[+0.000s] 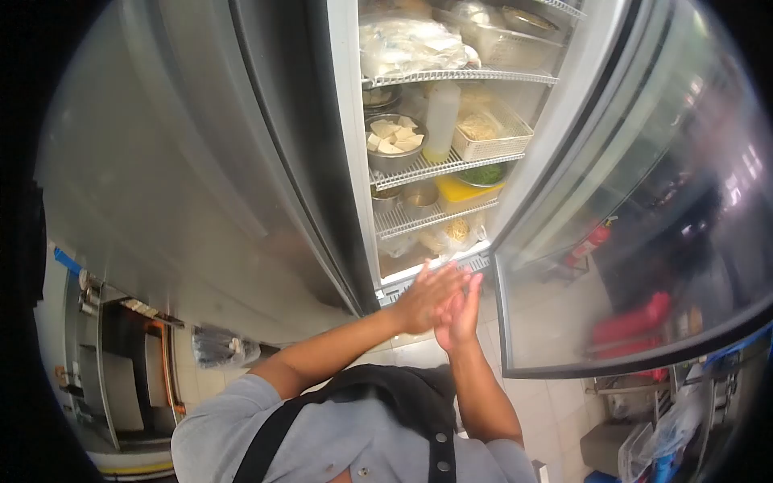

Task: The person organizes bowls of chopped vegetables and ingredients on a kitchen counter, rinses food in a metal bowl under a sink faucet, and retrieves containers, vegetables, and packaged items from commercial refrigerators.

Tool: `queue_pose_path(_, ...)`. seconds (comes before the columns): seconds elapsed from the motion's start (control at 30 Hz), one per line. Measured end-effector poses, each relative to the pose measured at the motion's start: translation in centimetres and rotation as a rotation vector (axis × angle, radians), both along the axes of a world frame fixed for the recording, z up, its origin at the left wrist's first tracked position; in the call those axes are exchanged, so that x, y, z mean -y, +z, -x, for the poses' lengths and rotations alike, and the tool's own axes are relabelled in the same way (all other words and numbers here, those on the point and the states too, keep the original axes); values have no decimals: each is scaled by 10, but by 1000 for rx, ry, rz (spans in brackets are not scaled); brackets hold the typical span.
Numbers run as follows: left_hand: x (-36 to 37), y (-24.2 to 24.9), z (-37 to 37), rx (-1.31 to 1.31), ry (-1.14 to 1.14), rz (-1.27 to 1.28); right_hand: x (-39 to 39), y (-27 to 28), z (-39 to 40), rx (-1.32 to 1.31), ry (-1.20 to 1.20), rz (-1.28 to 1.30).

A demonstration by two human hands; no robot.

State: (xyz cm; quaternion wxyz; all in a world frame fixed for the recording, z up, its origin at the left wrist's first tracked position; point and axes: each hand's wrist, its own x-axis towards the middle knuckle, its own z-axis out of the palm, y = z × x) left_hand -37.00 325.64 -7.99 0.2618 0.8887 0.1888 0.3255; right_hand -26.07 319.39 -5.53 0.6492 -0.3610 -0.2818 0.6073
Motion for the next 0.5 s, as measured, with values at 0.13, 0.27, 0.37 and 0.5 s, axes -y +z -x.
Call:
queue_pose_path(0.13,-46,-68,1,228,295,958,11,74,13,658,-133,-380)
queue_pose_path(0.27,-27,8,-13,705,-411,1697,-19,-2,-22,1495,-137,-920)
queue_pose_path(0.37,-41,-6,-32,771,-340,1485,-47,-83,-56,1810,1,-811)
queue_pose_path(0.5,-71,50,-43,698,167,1040,-83,-178,-150,1558,892,303)
